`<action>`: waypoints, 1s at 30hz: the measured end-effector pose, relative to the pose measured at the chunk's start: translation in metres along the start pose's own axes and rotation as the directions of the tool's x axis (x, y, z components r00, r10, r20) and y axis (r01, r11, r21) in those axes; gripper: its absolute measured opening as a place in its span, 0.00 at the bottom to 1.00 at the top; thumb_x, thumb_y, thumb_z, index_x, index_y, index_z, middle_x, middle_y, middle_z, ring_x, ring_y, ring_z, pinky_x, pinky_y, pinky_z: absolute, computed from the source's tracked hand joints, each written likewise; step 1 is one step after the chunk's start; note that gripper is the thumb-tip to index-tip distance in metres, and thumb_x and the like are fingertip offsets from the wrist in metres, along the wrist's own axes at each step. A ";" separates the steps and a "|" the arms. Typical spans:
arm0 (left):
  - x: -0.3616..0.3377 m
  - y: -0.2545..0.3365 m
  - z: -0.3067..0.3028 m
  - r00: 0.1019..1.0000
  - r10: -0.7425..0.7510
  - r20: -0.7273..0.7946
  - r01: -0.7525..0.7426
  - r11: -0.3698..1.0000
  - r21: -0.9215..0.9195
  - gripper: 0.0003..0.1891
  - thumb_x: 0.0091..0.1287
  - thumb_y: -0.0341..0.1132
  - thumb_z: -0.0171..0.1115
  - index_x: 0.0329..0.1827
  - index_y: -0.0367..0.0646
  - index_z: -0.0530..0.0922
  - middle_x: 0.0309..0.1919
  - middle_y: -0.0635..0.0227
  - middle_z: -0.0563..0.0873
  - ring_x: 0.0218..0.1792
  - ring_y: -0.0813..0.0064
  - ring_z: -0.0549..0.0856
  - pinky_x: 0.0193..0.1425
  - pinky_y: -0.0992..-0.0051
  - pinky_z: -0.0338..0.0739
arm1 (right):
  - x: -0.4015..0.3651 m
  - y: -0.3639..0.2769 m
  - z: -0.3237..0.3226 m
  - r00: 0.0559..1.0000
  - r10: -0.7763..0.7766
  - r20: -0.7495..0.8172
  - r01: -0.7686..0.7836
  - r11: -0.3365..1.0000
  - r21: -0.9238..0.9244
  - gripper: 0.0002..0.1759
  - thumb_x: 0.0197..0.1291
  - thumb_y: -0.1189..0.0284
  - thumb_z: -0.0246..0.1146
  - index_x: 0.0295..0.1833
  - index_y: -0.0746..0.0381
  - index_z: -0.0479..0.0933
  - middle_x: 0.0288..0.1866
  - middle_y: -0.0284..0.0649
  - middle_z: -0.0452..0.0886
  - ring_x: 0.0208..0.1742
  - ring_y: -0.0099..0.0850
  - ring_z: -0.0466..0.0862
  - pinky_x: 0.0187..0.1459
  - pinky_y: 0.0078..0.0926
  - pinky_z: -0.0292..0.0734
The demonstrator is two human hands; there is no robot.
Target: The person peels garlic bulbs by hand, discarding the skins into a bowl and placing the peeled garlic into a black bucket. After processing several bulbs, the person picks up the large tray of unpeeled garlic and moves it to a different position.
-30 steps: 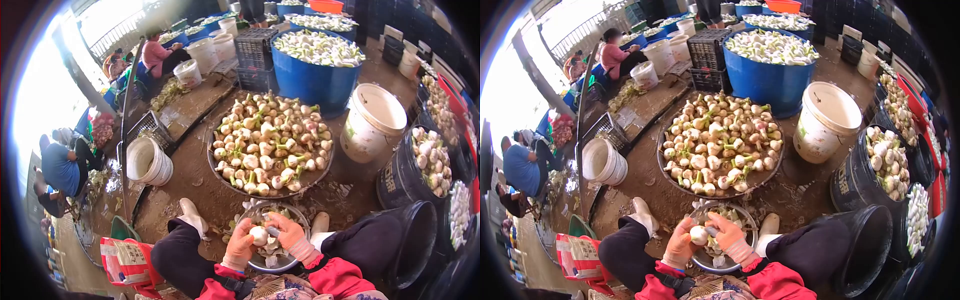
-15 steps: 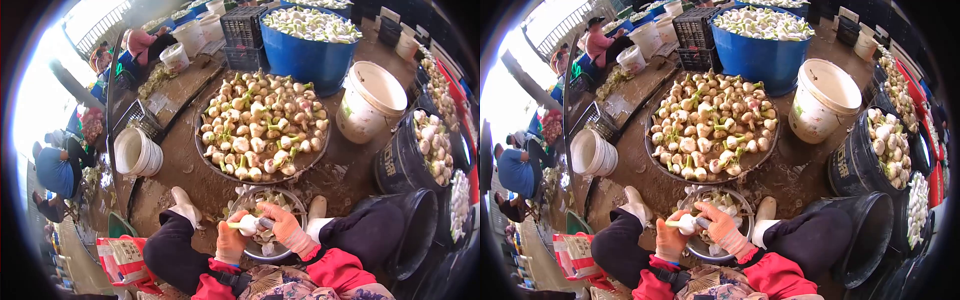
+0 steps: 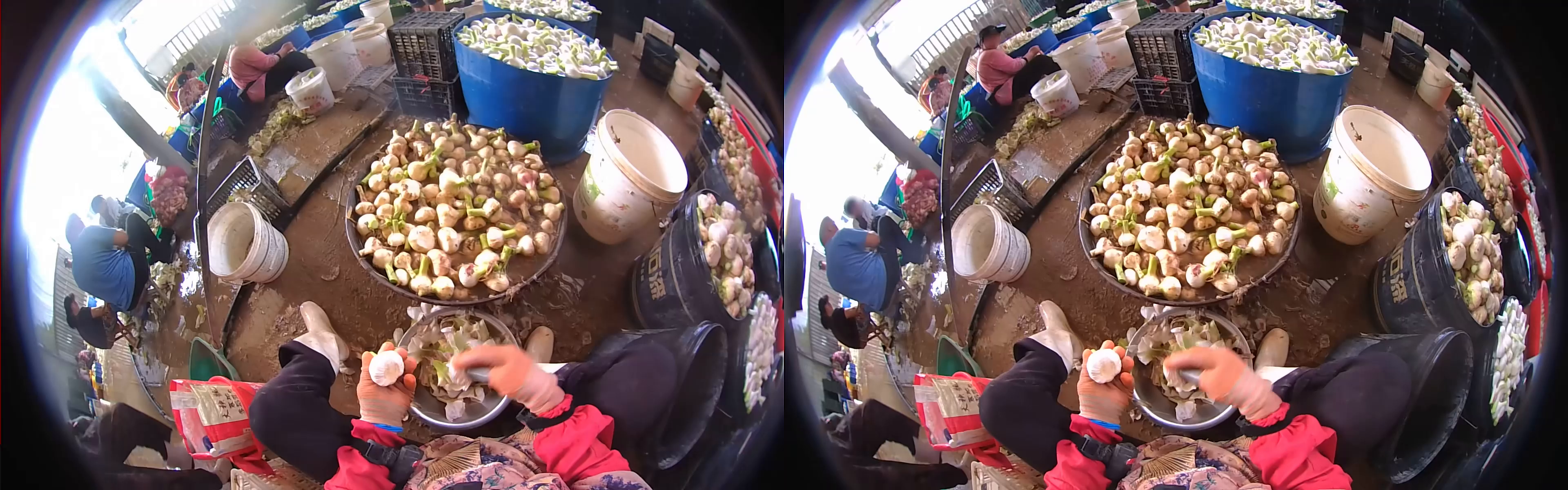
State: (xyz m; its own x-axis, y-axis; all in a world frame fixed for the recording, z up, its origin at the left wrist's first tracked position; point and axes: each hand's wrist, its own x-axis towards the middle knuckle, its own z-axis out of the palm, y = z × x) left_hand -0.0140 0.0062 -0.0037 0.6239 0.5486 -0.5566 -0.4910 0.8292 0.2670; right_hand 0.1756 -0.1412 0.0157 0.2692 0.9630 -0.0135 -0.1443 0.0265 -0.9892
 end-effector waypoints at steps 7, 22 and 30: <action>0.008 -0.022 -0.014 0.918 0.283 0.277 -0.395 0.697 0.598 0.26 0.68 0.52 0.54 0.58 0.38 0.71 0.51 0.60 0.79 0.48 0.65 0.81 0.50 0.64 0.77 | 0.005 0.032 0.044 0.988 0.016 -0.151 -0.055 0.964 -0.262 0.30 0.51 0.76 0.60 0.63 0.57 0.67 0.57 0.46 0.75 0.58 0.38 0.75 0.59 0.29 0.69; 0.007 -0.022 -0.002 0.995 0.099 0.015 -0.097 0.921 0.377 0.27 0.69 0.55 0.51 0.65 0.49 0.69 0.55 0.61 0.78 0.57 0.57 0.75 0.63 0.52 0.68 | -0.065 -0.191 -0.034 0.721 -0.255 -0.644 0.394 0.916 0.078 0.15 0.62 0.72 0.58 0.54 0.60 0.71 0.47 0.36 0.74 0.49 0.27 0.78 0.49 0.30 0.78; 0.007 -0.021 0.001 0.993 -0.039 0.110 -0.008 0.921 0.391 0.18 0.72 0.48 0.46 0.54 0.48 0.76 0.46 0.64 0.83 0.50 0.61 0.80 0.57 0.55 0.72 | -0.269 -0.162 -0.126 -0.068 -0.219 -0.973 0.530 0.818 -0.221 0.25 0.57 0.78 0.63 0.61 0.56 0.71 0.49 0.38 0.78 0.46 0.30 0.81 0.40 0.32 0.83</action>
State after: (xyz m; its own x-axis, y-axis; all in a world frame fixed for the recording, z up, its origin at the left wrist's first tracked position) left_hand 0.0020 -0.0074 -0.0125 0.7054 0.5247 -0.4766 -0.2191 0.8009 0.5573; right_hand 0.2459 -0.4386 0.1609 0.9402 -0.3323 0.0748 0.2348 0.4732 -0.8491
